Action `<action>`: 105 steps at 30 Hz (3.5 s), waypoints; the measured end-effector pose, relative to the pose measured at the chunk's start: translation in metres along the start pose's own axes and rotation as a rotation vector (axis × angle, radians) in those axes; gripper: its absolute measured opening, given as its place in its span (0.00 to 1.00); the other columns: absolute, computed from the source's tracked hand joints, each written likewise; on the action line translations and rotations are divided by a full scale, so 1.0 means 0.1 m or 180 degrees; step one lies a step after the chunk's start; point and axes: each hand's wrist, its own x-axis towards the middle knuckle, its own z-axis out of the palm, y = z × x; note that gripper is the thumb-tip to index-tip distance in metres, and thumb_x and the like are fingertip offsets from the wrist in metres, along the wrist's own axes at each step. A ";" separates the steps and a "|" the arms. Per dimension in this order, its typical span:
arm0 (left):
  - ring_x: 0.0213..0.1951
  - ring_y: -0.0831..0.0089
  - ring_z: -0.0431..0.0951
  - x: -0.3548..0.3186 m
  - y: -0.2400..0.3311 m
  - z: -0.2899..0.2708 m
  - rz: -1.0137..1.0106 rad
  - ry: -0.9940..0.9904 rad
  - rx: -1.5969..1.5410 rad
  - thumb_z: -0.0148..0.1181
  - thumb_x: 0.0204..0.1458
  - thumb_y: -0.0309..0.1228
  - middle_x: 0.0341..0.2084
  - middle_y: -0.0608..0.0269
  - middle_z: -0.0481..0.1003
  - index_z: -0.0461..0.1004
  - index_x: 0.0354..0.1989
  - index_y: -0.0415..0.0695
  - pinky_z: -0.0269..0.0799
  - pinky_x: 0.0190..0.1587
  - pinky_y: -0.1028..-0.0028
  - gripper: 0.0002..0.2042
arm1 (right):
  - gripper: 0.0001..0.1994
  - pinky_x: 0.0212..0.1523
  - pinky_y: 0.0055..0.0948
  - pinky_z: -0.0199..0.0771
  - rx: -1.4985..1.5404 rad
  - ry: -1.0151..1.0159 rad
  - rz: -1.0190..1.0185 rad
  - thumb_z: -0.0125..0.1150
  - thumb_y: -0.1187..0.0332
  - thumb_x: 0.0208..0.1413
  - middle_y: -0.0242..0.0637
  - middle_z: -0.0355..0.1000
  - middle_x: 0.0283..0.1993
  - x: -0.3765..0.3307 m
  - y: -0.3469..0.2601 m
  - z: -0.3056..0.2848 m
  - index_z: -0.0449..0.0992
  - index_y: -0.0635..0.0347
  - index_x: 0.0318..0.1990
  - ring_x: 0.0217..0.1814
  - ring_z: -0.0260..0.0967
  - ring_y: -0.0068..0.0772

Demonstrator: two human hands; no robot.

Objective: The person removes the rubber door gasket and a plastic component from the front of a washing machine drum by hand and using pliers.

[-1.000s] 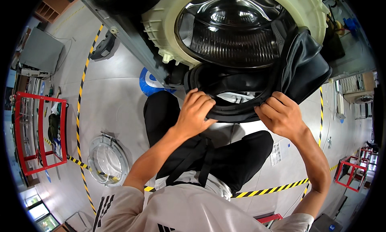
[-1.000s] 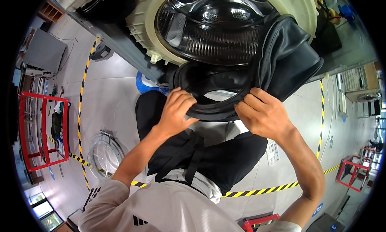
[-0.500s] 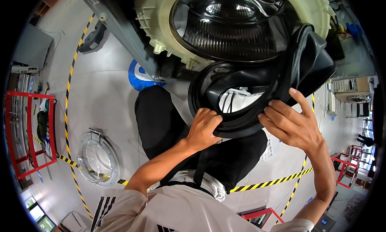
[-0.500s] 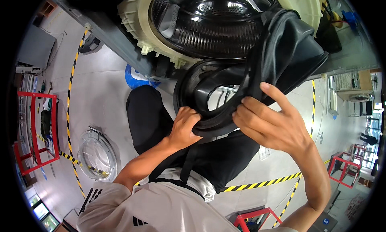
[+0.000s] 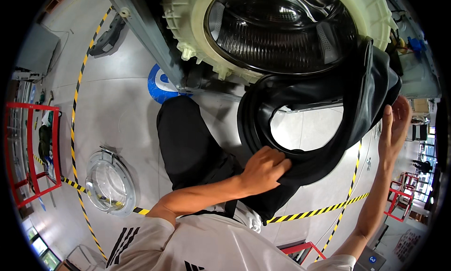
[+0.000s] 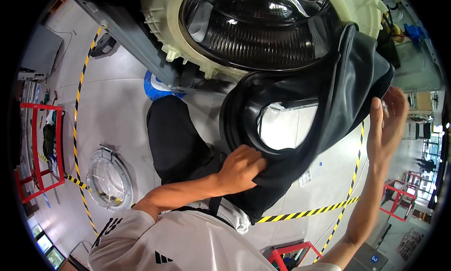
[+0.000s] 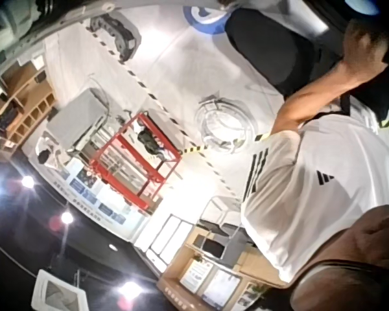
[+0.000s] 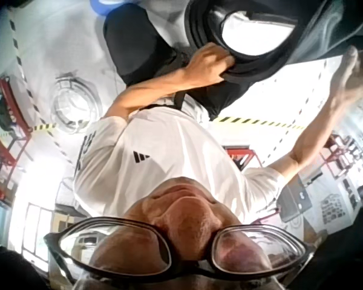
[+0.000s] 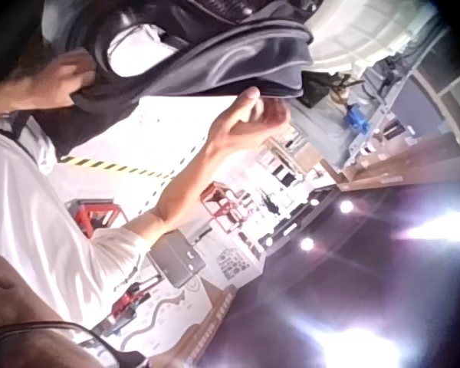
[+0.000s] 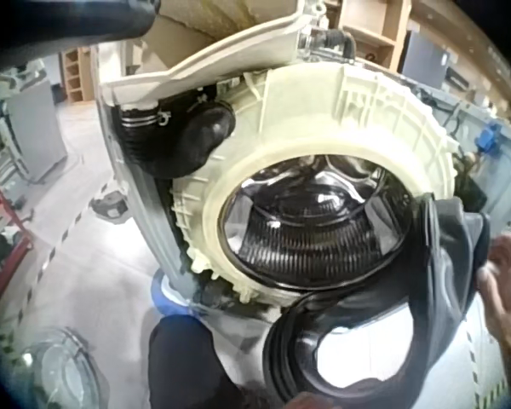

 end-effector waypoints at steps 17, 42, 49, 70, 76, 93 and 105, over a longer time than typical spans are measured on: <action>0.29 0.57 0.70 0.23 0.78 0.71 -0.0193 -0.0751 -0.0727 0.58 0.35 0.21 0.25 0.52 0.67 0.65 0.30 0.37 0.62 0.35 0.64 0.12 | 0.16 0.38 0.18 0.68 0.1266 0.0082 0.0991 0.54 0.61 0.61 0.33 0.74 0.39 0.26 0.37 -0.01 0.74 0.66 0.48 0.37 0.69 0.17; 0.38 0.50 0.73 -0.18 -0.72 -1.18 -0.1294 -0.1707 -0.0153 0.71 0.41 0.33 0.36 0.47 0.73 0.72 0.36 0.35 0.71 0.43 0.64 0.19 | 0.14 0.24 0.19 0.54 0.3000 0.1433 0.1889 0.52 0.67 0.62 0.21 0.63 0.21 -1.32 -0.89 1.04 0.69 0.63 0.24 0.24 0.54 0.12; 0.40 0.58 0.72 -0.50 -1.10 -1.30 -0.0452 -0.2566 0.0194 0.64 0.39 0.25 0.30 0.59 0.69 0.68 0.30 0.42 0.59 0.61 0.57 0.11 | 0.15 0.33 0.20 0.61 0.3411 0.1302 0.3339 0.52 0.60 0.63 0.23 0.67 0.28 -2.35 -0.90 1.56 0.71 0.63 0.30 0.31 0.59 0.15; 0.37 0.51 0.69 -0.40 -0.96 -1.12 -0.1008 -0.3446 0.0556 0.61 0.34 0.19 0.29 0.54 0.69 0.67 0.31 0.41 0.67 0.52 0.60 0.13 | 0.18 0.36 0.28 0.74 0.5308 0.0659 0.4643 0.52 0.54 0.62 0.31 0.73 0.43 -2.99 -0.36 1.57 0.68 0.59 0.50 0.42 0.72 0.24; 0.34 0.52 0.69 -0.29 -0.79 -0.86 -0.0120 -0.2987 0.0542 0.64 0.28 0.19 0.26 0.55 0.67 0.66 0.28 0.41 0.66 0.36 0.60 0.16 | 0.24 0.46 0.36 0.78 0.5564 0.0093 0.4762 0.45 0.50 0.63 0.42 0.72 0.49 -2.92 0.04 1.45 0.66 0.63 0.53 0.50 0.72 0.35; 0.25 0.60 0.68 0.74 0.33 0.11 0.1753 -0.3269 -0.0283 0.62 0.17 0.21 0.18 0.60 0.63 0.65 0.21 0.42 0.64 0.28 0.66 0.16 | 0.61 0.53 0.58 0.66 0.3649 0.0325 0.5122 0.70 0.45 0.42 0.67 0.48 0.63 -3.04 0.30 0.23 0.30 0.80 0.64 0.64 0.55 0.54; 0.22 0.59 0.68 0.67 0.82 0.72 0.3431 -0.4178 -0.1405 0.62 0.21 0.22 0.16 0.61 0.65 0.68 0.22 0.42 0.63 0.25 0.65 0.14 | 0.49 0.50 0.52 0.68 0.3860 0.0679 0.5349 0.39 0.21 0.42 0.49 0.63 0.59 -4.20 -0.18 -0.31 0.65 0.54 0.60 0.61 0.60 0.54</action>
